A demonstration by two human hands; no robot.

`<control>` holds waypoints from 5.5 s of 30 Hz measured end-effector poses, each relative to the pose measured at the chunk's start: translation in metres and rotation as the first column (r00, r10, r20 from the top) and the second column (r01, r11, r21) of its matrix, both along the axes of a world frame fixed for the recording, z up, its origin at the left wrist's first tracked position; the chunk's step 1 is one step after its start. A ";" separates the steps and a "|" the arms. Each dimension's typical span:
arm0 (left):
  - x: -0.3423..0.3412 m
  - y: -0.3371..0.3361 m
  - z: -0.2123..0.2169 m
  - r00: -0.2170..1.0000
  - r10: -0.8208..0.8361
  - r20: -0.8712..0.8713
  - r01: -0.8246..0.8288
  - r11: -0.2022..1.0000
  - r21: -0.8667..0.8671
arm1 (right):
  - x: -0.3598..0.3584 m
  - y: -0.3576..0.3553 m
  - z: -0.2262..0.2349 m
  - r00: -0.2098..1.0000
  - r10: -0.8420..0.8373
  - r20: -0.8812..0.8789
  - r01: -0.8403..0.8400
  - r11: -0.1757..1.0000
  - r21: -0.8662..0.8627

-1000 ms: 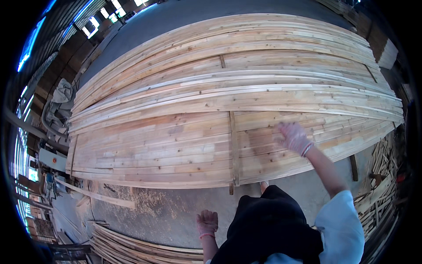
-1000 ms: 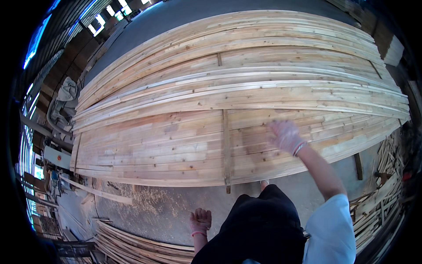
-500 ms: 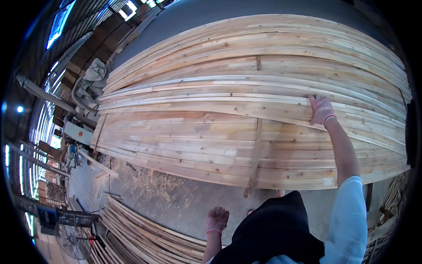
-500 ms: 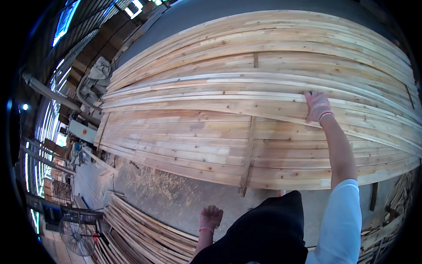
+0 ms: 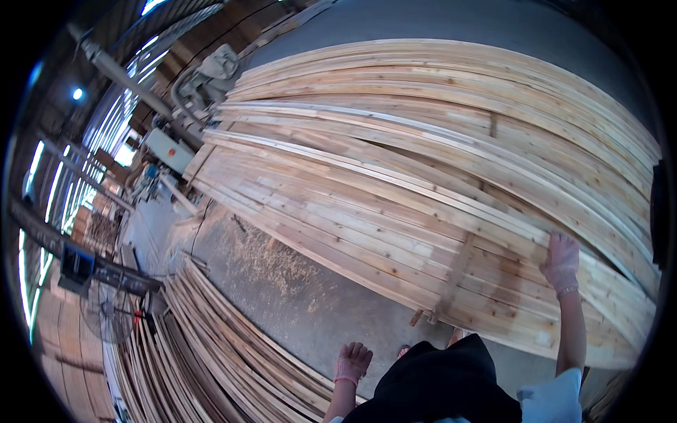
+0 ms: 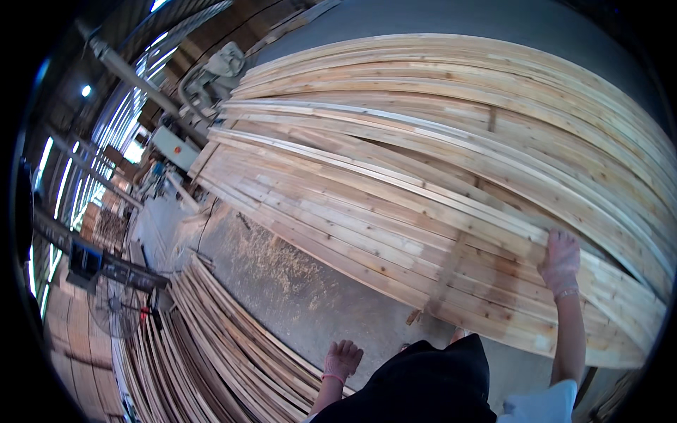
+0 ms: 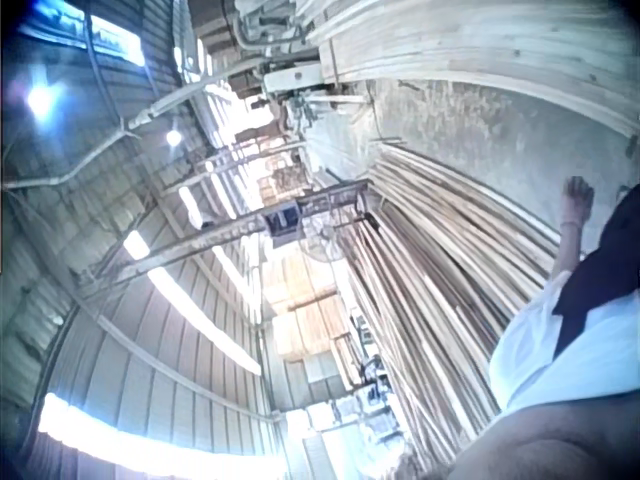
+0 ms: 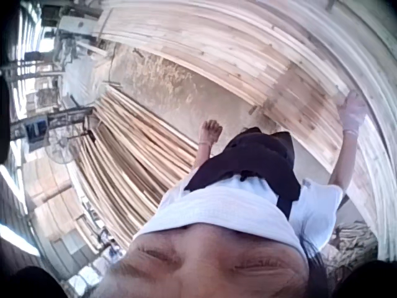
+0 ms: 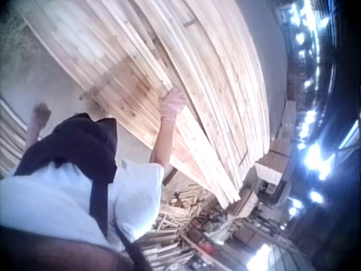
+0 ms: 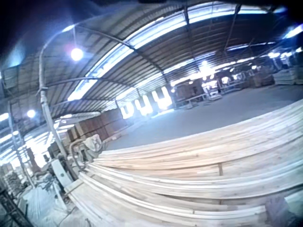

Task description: The person moves wood planks from one large stack to another, handling them one at a time by hand while wearing gloves.

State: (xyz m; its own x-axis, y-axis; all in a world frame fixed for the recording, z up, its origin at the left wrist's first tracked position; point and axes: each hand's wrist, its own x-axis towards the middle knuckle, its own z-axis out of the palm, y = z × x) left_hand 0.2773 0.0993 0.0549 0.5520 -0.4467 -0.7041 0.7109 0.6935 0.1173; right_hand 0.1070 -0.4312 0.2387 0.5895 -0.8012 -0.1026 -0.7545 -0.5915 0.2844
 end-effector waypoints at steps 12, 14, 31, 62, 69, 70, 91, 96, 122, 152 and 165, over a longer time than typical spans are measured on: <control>-0.018 -0.030 -0.026 0.989 -0.026 -0.147 0.037 0.996 0.075 | 0.004 -0.083 -0.016 0.911 -0.151 0.384 -0.001 0.930 0.367; -0.002 -0.050 -0.006 0.984 -0.137 -0.113 0.153 0.978 0.142 | 0.023 -0.060 0.002 0.885 -0.194 0.422 0.029 0.930 0.367; 0.036 -0.164 0.095 0.805 -0.467 0.365 0.570 0.779 -0.261 | -0.031 0.169 0.039 0.850 -0.239 0.470 -0.029 0.869 0.495; -0.030 -0.081 0.084 0.963 -0.249 0.101 0.266 0.935 -0.233 | -0.298 0.214 -0.100 0.786 -0.614 0.076 0.284 0.467 0.837; -0.063 -0.079 0.083 0.978 -0.203 0.044 0.206 0.917 -0.342 | -0.430 0.192 -0.149 0.952 -0.307 0.014 0.243 0.780 0.577; -0.067 -0.081 0.086 0.987 -0.161 0.028 0.162 0.937 -0.311 | -0.437 0.187 -0.155 0.960 -0.277 0.032 0.212 0.799 0.563; -0.183 -0.090 0.031 0.707 -0.698 0.114 0.677 0.715 0.175 | -0.168 0.263 -0.066 0.852 -0.088 0.516 -0.374 0.588 0.717; -0.062 -0.038 0.061 0.890 -0.422 0.171 0.341 0.866 0.365 | -0.287 0.170 -0.071 0.996 -0.075 0.052 0.023 0.756 0.655; 0.196 0.042 -0.002 0.910 -0.304 0.280 0.269 0.950 0.159 | 0.014 0.316 -0.032 0.940 -0.141 0.309 -0.067 0.815 0.576; 0.130 0.043 0.040 0.562 -0.572 0.597 0.462 0.816 0.347 | -0.025 0.324 -0.052 0.953 -0.281 0.109 0.057 0.521 0.851; 0.070 -0.034 -0.026 0.782 -0.428 0.453 0.441 0.894 0.084 | 0.007 0.258 -0.061 0.860 0.150 0.487 -0.463 0.632 0.622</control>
State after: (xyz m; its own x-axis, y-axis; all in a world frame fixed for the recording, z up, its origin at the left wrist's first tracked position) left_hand 0.3468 0.0649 0.0284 0.5449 -0.7301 -0.4124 0.8100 0.3311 0.4841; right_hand 0.1143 -0.1736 0.1779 0.8998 -0.3395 -0.2740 -0.4363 -0.7030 -0.5616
